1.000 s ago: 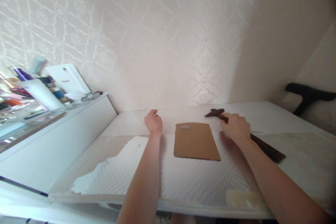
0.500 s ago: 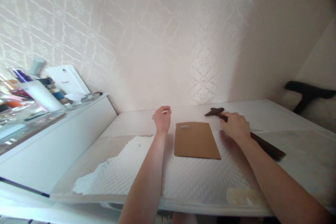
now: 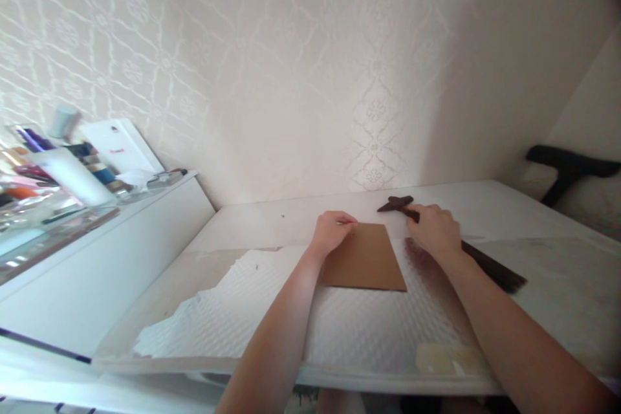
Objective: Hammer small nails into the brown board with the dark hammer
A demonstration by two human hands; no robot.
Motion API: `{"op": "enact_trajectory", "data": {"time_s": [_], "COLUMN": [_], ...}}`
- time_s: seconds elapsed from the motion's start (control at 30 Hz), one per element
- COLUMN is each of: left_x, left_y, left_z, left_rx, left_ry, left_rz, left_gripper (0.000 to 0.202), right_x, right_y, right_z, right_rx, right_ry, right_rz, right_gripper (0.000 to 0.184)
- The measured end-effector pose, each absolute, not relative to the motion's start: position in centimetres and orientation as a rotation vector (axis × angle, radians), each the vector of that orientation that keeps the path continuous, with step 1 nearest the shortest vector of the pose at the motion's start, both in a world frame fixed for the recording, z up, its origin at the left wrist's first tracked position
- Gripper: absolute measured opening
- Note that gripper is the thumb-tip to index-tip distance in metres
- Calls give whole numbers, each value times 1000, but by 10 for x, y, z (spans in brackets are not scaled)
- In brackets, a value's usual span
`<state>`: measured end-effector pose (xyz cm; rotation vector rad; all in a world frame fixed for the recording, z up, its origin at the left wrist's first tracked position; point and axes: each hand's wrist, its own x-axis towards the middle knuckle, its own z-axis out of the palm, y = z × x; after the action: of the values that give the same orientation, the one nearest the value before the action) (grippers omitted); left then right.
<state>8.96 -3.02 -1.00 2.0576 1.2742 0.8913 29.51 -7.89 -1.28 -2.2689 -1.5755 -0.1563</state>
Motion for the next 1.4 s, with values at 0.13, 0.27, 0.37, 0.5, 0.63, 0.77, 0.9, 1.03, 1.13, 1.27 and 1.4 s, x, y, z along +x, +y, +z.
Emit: {"op": "enact_trajectory", "data": {"time_s": [0.13, 0.27, 0.37, 0.5, 0.63, 0.77, 0.9, 1.03, 1.13, 1.27, 1.4], "left_x": [88, 88, 88, 88, 86, 85, 84, 84, 83, 82, 81], "left_y": [-32, -32, -32, -30, -28, -28, -29, -29, -29, -29, -28], "left_z": [-6, -5, -5, -7, -9, -9, -8, -8, -7, -7, -8], "left_rx": [2073, 2085, 2098, 2117, 2109, 2107, 2108, 2112, 2109, 2093, 2111], "left_ry": [1332, 1358, 1354, 1340, 1356, 1365, 1367, 1356, 1362, 1376, 1341], "left_rz": [843, 807, 765, 713, 684, 665, 657, 659, 655, 647, 653], "left_gripper": [14, 15, 17, 19, 19, 19, 19, 18, 18, 18, 18], "right_x": [296, 296, 296, 297, 296, 295, 295, 296, 297, 297, 297], "right_y": [-78, -78, -77, -77, -78, -79, -79, -79, -78, -78, -80], "right_z": [-13, -14, -13, -13, -12, -12, -12, -12, -12, -13, -13], "right_rx": [-2268, -2271, -2277, -2279, -2280, -2282, -2289, -2270, -2259, -2251, -2307], "right_ry": [-1582, -1573, -1573, -1584, -1586, -1577, -1576, -1591, -1596, -1591, -1578], "right_rz": [-155, -150, -137, -129, -135, -144, -133, -138, -141, -149, -126], "right_gripper": [37, 37, 37, 37, 37, 37, 37, 38, 38, 37, 39]}}
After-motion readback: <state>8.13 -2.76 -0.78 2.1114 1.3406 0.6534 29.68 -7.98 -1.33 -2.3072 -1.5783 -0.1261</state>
